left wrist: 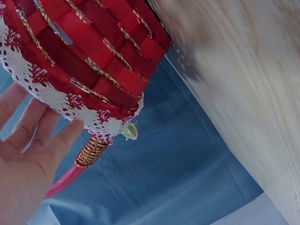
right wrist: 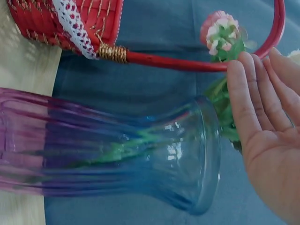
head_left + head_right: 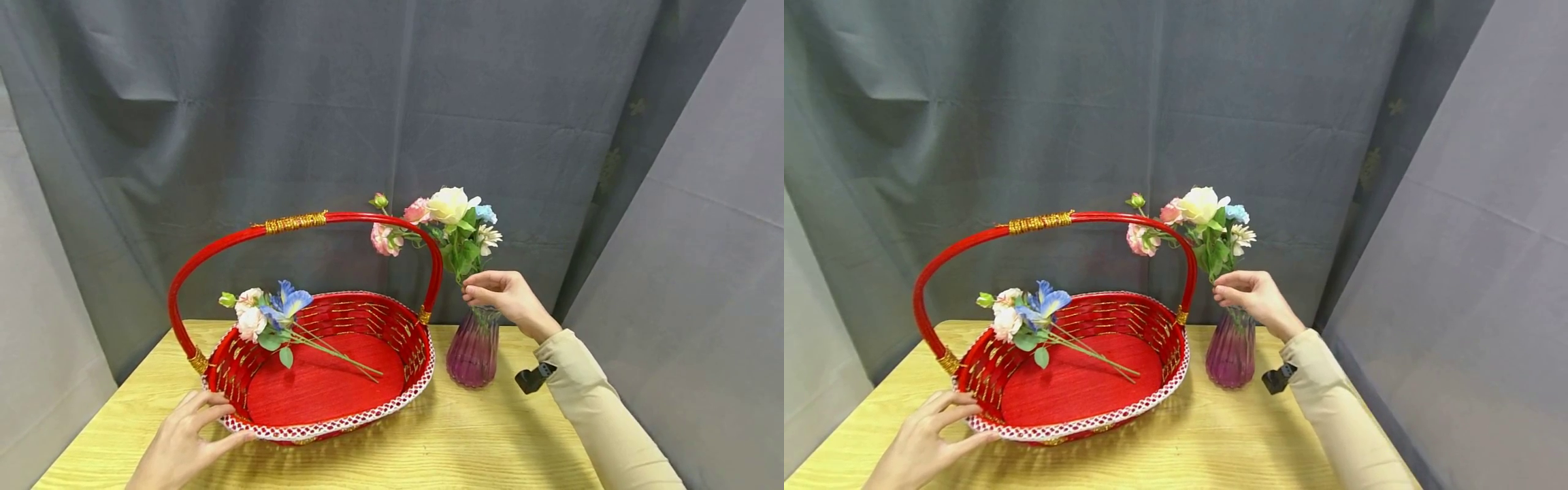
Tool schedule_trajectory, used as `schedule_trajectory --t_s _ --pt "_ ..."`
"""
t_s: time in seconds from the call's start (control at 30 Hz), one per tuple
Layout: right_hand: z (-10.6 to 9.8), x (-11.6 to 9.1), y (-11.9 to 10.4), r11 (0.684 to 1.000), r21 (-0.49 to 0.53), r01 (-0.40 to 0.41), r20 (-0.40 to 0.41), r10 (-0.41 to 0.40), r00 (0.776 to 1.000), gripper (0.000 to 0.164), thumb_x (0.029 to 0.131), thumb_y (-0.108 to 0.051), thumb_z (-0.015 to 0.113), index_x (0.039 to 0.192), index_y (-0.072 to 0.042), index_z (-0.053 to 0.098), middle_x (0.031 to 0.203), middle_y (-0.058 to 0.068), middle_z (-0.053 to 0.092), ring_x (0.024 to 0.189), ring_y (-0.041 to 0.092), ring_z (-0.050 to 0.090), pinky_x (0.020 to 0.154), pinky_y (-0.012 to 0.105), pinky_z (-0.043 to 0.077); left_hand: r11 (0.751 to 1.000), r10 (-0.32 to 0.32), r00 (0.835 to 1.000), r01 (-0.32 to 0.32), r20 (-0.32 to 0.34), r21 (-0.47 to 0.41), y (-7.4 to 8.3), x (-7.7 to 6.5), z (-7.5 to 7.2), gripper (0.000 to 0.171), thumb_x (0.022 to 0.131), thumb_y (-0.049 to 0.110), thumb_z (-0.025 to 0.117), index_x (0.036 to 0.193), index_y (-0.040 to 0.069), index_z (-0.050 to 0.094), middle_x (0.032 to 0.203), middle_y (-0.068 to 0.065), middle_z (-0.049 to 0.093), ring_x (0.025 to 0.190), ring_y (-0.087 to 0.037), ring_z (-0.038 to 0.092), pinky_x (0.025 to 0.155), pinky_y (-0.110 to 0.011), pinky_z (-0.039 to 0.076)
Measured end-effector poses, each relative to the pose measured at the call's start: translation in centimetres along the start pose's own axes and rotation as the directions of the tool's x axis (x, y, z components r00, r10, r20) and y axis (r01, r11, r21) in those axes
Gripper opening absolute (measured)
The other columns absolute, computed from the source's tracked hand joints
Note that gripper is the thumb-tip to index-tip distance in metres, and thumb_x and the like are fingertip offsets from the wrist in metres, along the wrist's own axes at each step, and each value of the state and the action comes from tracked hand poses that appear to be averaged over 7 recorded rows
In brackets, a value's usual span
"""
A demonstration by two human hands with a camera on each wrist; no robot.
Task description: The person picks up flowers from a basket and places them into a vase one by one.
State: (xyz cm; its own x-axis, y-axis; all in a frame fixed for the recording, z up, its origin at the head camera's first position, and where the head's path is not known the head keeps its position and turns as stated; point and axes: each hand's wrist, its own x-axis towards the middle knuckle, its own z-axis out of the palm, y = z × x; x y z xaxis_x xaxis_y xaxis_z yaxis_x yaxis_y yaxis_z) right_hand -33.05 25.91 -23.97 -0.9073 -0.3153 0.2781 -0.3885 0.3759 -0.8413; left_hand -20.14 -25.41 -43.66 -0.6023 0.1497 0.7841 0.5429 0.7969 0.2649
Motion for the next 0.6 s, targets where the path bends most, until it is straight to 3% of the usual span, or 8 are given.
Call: schedule_trajectory --t_s 0.13,0.33,0.6 --pt "1.0 0.2 0.3 1.000 0.003 0.006 0.034 -0.006 0.999 0.033 0.092 -0.012 0.068 0.116 0.010 0.063 0.099 0.006 0.074 0.087 0.015 0.073 0.083 0.037 0.059 1.000 0.011 1.000 -0.012 -0.007 -0.005 -0.1 0.0 0.0 0.043 0.052 0.046 0.094 0.080 0.019 0.075 0.091 0.014 0.061 0.087 -0.005 0.053 0.077 -0.007 0.044" --pt "3.0 0.5 0.6 0.999 -0.045 0.000 0.094 0.004 0.996 0.033 0.093 -0.014 0.067 0.118 0.007 0.064 0.112 0.022 0.070 0.091 0.015 0.072 0.086 0.045 0.057 1.000 0.026 1.000 -0.026 -0.012 -0.010 -0.2 0.1 0.2 0.042 0.053 0.047 0.093 0.079 0.019 0.075 0.090 0.015 0.061 0.087 -0.005 0.054 0.078 -0.009 0.044" --pt "6.6 1.2 1.3 1.000 -0.018 -0.003 0.171 0.006 0.985 0.034 0.094 -0.012 0.066 0.120 0.008 0.063 0.115 0.031 0.065 0.100 0.035 0.069 0.086 0.040 0.058 0.999 0.040 0.999 -0.041 -0.027 -0.018 -0.2 0.0 0.1 0.042 0.054 0.048 0.093 0.078 0.019 0.075 0.090 0.015 0.060 0.087 -0.006 0.054 0.078 -0.009 0.043"
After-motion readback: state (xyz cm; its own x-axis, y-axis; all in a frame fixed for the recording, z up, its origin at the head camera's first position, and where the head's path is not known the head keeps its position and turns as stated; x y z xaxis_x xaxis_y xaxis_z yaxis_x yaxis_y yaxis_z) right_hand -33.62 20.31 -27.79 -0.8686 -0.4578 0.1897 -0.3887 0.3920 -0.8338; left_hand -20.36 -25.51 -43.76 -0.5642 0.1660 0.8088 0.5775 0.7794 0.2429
